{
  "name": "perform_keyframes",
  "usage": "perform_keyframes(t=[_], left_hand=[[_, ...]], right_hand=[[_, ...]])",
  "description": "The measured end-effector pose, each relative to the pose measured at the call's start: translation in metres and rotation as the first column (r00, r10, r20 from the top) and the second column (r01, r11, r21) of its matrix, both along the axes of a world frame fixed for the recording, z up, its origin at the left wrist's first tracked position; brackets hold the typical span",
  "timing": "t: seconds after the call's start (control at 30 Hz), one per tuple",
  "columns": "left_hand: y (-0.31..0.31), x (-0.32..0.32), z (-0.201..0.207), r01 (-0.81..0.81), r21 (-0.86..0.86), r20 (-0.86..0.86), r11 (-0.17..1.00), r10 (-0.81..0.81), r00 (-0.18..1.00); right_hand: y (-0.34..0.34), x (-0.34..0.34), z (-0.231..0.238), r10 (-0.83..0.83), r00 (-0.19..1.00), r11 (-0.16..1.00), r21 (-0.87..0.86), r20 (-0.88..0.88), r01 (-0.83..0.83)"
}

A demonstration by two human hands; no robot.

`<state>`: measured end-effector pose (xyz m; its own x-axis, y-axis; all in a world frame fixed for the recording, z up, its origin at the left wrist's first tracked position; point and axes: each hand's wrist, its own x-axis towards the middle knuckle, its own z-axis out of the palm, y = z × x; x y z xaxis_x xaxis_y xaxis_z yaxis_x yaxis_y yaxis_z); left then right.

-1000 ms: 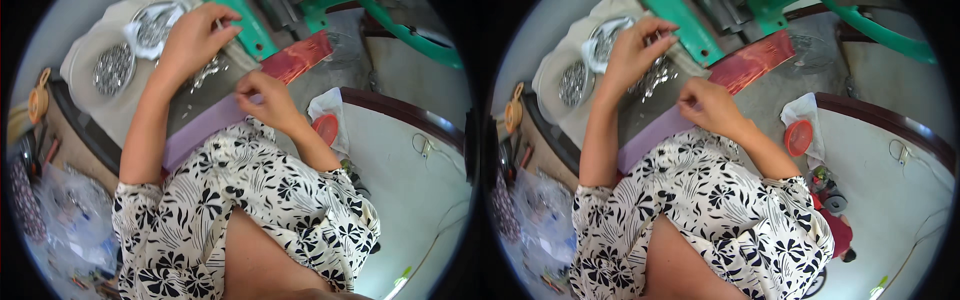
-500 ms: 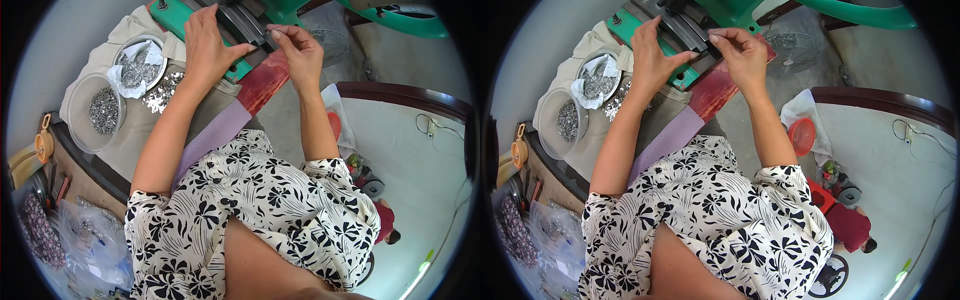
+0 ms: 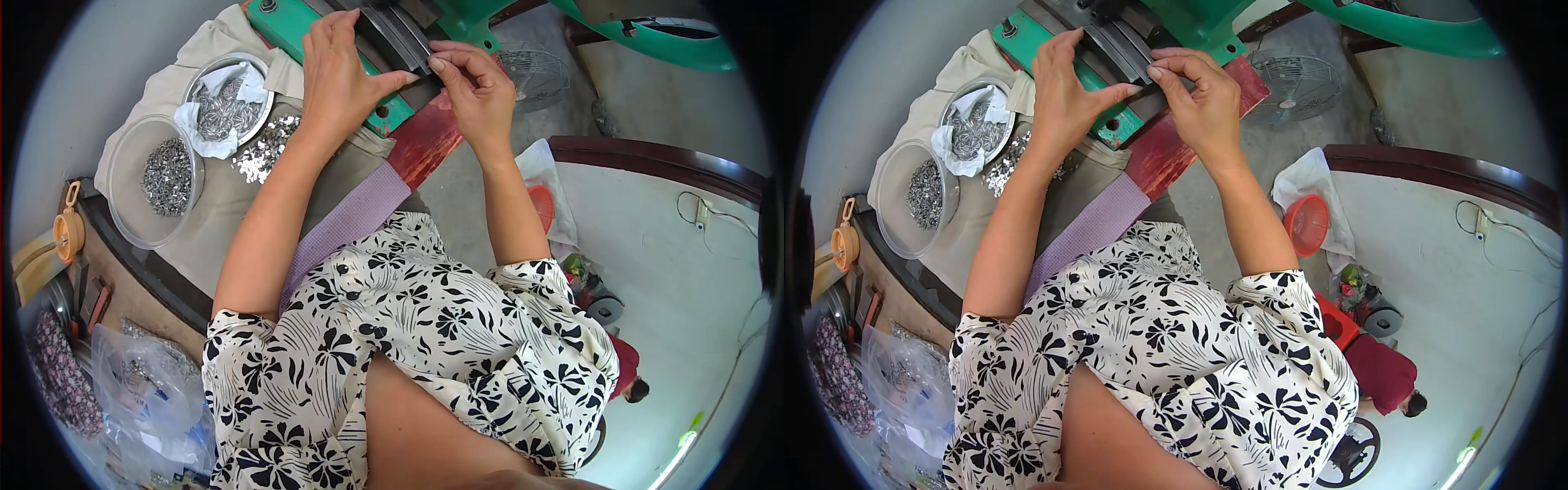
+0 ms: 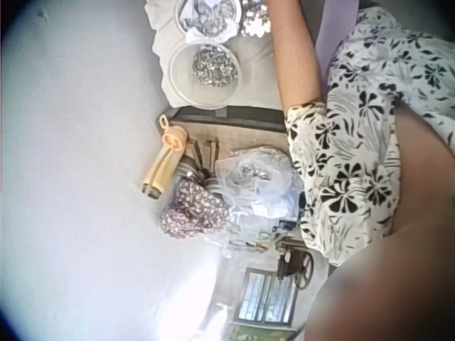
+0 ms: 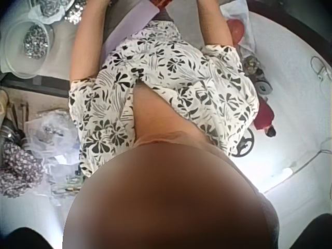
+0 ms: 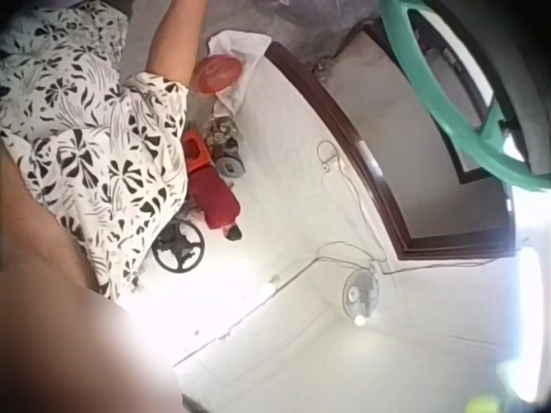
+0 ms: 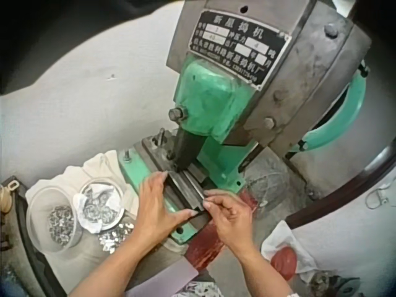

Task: Picking up small star-shaped metal sequins and placing them into a slotted jig before processing them with a manual press.

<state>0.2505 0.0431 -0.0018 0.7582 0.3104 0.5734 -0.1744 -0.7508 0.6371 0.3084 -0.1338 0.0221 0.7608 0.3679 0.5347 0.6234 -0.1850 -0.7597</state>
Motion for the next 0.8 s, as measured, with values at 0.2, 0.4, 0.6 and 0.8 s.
perform_keyframes(t=[0.2, 0.4, 0.6, 0.8], left_hand=[[0.003, 0.001, -0.002, -0.009, 0.013, 0.002, 1.0, 0.009, 1.0], [0.006, -0.003, 0.004, -0.022, 0.061, -0.001, 0.998, 0.022, 1.0], [-0.004, 0.0, 0.006, -0.037, 0.022, -0.041, 0.999, 0.037, 0.998], [-0.002, 0.009, -0.001, -0.113, 0.035, -0.018, 0.993, 0.114, 0.993]], right_hand=[[-0.002, -0.01, 0.008, -0.034, 0.985, 0.984, -0.166, 0.17, 0.062], [-0.066, 0.05, 0.041, -0.502, 0.531, 0.812, 0.16, 0.682, 0.562], [-0.145, 0.163, 0.13, -0.51, 0.727, 0.82, 0.515, 0.46, 0.25], [-0.154, 0.181, 0.163, -0.404, 0.879, 0.838, 0.489, 0.255, 0.244]])
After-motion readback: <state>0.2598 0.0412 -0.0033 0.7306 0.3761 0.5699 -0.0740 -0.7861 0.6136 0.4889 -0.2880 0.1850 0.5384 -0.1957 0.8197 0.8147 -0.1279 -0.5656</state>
